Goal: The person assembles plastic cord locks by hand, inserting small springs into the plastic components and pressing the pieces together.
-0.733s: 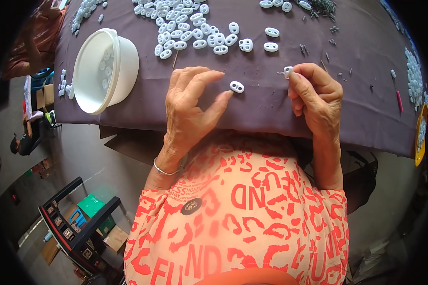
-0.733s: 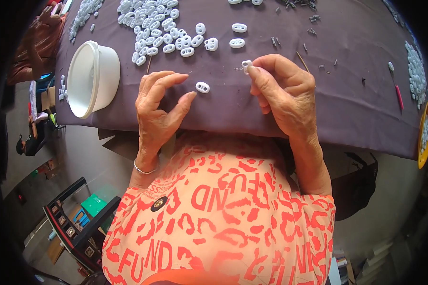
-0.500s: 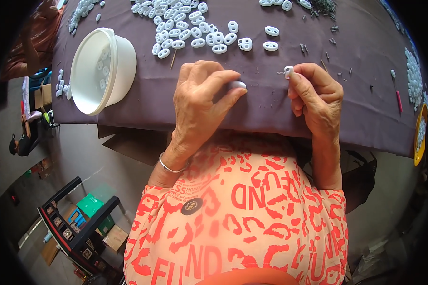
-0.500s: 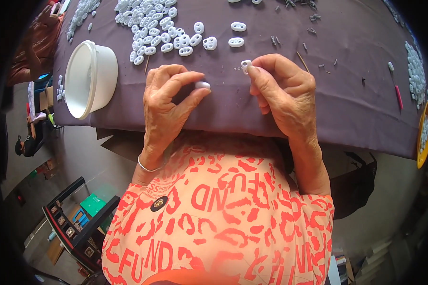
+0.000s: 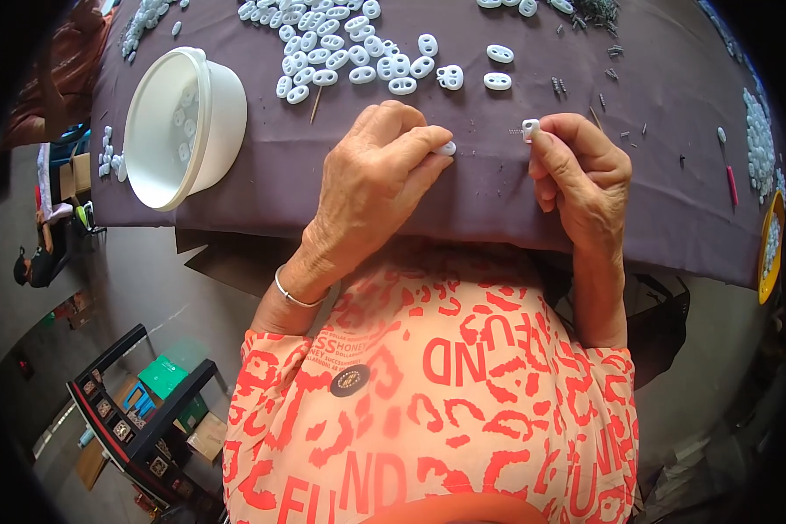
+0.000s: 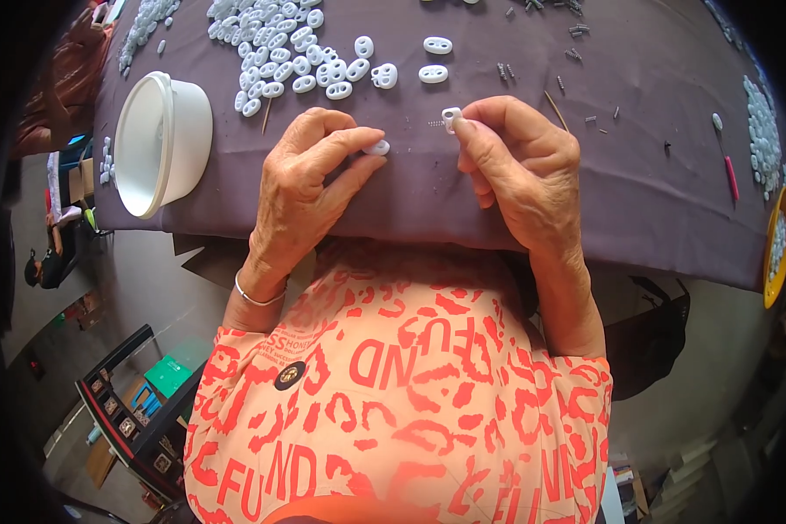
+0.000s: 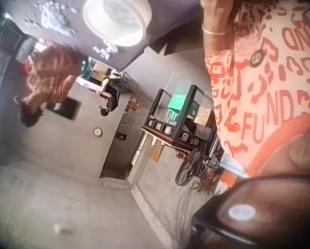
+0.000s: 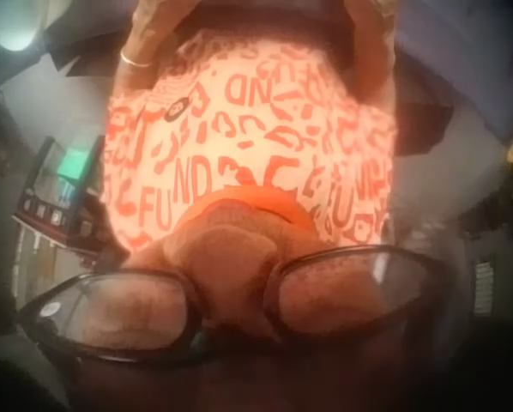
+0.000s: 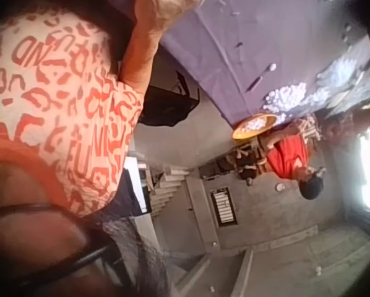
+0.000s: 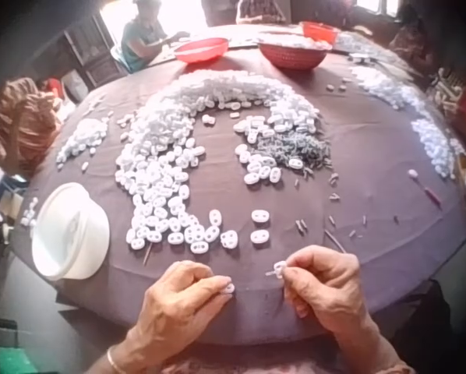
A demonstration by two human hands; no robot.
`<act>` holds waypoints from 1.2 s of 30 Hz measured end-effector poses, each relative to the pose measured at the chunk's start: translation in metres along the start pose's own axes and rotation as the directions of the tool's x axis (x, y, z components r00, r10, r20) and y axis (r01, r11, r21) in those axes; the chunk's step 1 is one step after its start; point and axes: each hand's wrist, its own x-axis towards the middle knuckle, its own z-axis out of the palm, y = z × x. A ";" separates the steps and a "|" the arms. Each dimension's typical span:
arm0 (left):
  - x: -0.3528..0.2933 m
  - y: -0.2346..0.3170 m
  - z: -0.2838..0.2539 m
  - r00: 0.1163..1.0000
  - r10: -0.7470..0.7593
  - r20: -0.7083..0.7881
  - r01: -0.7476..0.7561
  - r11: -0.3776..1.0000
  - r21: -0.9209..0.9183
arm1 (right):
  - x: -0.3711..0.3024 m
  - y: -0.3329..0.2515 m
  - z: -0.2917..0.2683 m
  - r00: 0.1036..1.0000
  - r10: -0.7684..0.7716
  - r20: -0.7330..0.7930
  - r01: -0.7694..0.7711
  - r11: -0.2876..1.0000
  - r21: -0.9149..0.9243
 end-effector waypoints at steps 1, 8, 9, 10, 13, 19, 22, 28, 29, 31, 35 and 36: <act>0.000 -0.003 0.001 1.000 0.029 0.005 -0.029 1.000 -0.011 | 0.000 0.000 0.000 1.000 -0.003 0.002 0.003 1.000 0.003; 0.008 0.001 -0.003 0.993 -0.119 0.024 0.121 0.979 -0.164 | -0.001 -0.004 0.001 1.000 0.018 -0.008 -0.018 1.000 -0.010; 0.010 0.006 -0.007 0.993 -0.117 0.024 0.120 0.979 -0.166 | 0.000 -0.004 0.001 1.000 0.021 -0.004 -0.021 1.000 -0.004; 0.012 0.014 -0.013 0.914 -0.359 0.190 0.406 0.784 -0.469 | 0.000 -0.005 0.001 1.000 0.024 -0.001 -0.024 1.000 0.002; 0.009 0.010 -0.017 0.720 -0.470 0.510 0.665 0.260 -0.700 | -0.005 -0.011 0.006 0.997 0.076 -0.001 -0.076 0.996 0.041; -0.001 0.010 -0.015 0.679 -0.476 0.559 0.599 -0.080 -0.796 | -0.018 -0.024 0.021 0.995 0.068 0.075 -0.072 0.996 0.054; -0.003 0.010 -0.013 0.678 -0.478 0.559 0.581 -0.118 -0.805 | -0.016 -0.023 0.026 0.998 0.023 0.059 -0.021 0.999 -0.029; -0.004 0.011 -0.013 0.680 -0.483 0.552 0.604 -0.057 -0.795 | -0.013 -0.021 0.028 0.998 -0.013 0.054 0.018 0.995 -0.103; -0.005 0.011 -0.012 0.689 -0.480 0.543 0.597 -0.049 -0.801 | -0.013 -0.021 0.028 0.998 -0.001 0.055 0.007 0.994 -0.105; -0.005 0.011 -0.012 0.697 -0.479 0.533 0.589 -0.042 -0.807 | -0.012 -0.019 0.029 0.998 -0.003 0.060 0.009 0.994 -0.108; -0.005 0.012 -0.011 0.696 -0.490 0.524 0.597 -0.010 -0.802 | -0.012 -0.017 0.030 0.998 0.006 0.063 0.000 0.995 -0.096; -0.005 0.012 -0.011 0.697 -0.493 0.521 0.596 -0.008 -0.803 | -0.011 -0.017 0.030 0.998 0.007 0.064 -0.001 0.995 -0.096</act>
